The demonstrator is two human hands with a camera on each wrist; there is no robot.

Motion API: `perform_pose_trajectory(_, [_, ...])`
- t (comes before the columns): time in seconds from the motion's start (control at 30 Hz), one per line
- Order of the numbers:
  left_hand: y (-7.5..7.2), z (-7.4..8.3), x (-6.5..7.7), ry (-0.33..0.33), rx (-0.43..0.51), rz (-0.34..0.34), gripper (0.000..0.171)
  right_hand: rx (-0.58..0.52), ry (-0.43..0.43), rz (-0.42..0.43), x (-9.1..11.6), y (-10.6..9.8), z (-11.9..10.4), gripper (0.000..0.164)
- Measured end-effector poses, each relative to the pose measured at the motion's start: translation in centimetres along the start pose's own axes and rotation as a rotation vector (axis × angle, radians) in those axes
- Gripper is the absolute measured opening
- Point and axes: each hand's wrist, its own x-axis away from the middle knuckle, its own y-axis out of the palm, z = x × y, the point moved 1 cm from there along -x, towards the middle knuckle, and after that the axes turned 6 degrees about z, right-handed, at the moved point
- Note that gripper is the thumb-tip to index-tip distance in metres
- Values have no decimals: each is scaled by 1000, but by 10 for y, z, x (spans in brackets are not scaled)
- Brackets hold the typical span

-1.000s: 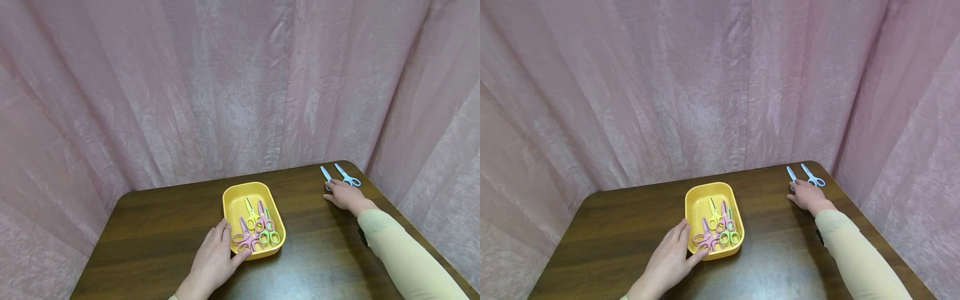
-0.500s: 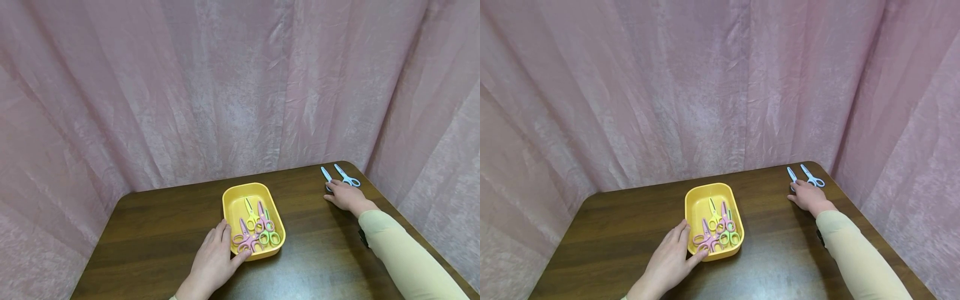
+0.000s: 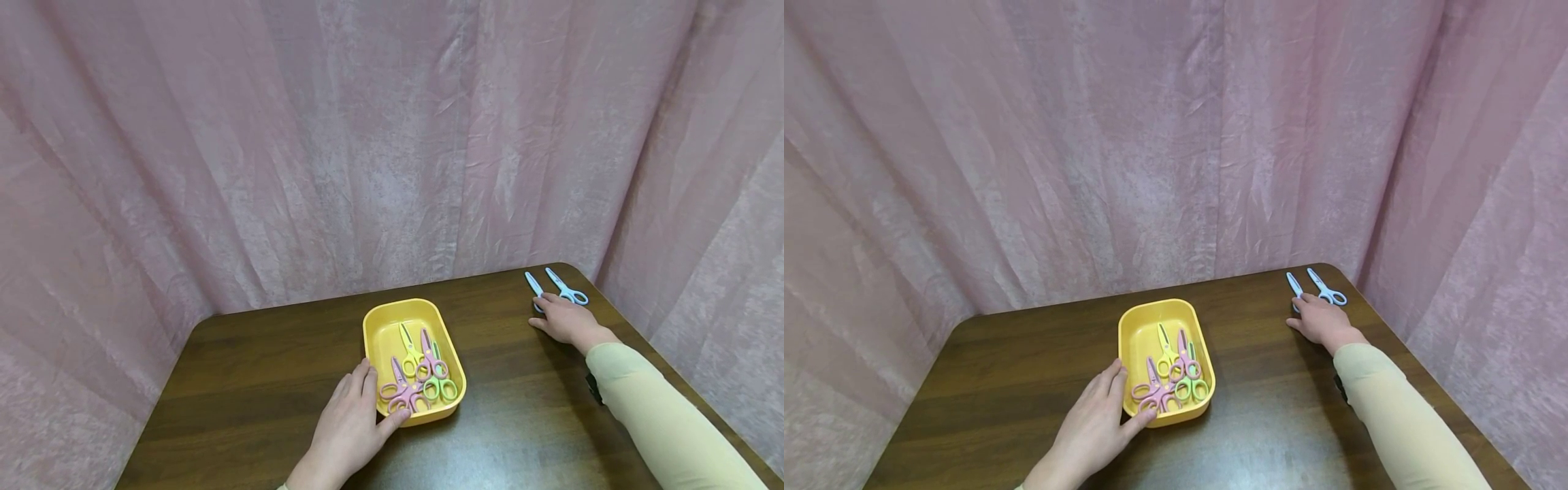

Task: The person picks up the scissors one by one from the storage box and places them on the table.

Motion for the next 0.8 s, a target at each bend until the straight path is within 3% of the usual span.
perform_pose_trajectory(0.47, [0, 0, 0, 8, -7, 0, 91, -7, -19, 53, 2, 4, -3, 65])
perform_pose_trajectory(0.8, [0, 0, 0, 2, -10, 2, 91, -4, -106, 117, 6, -6, -31, 68])
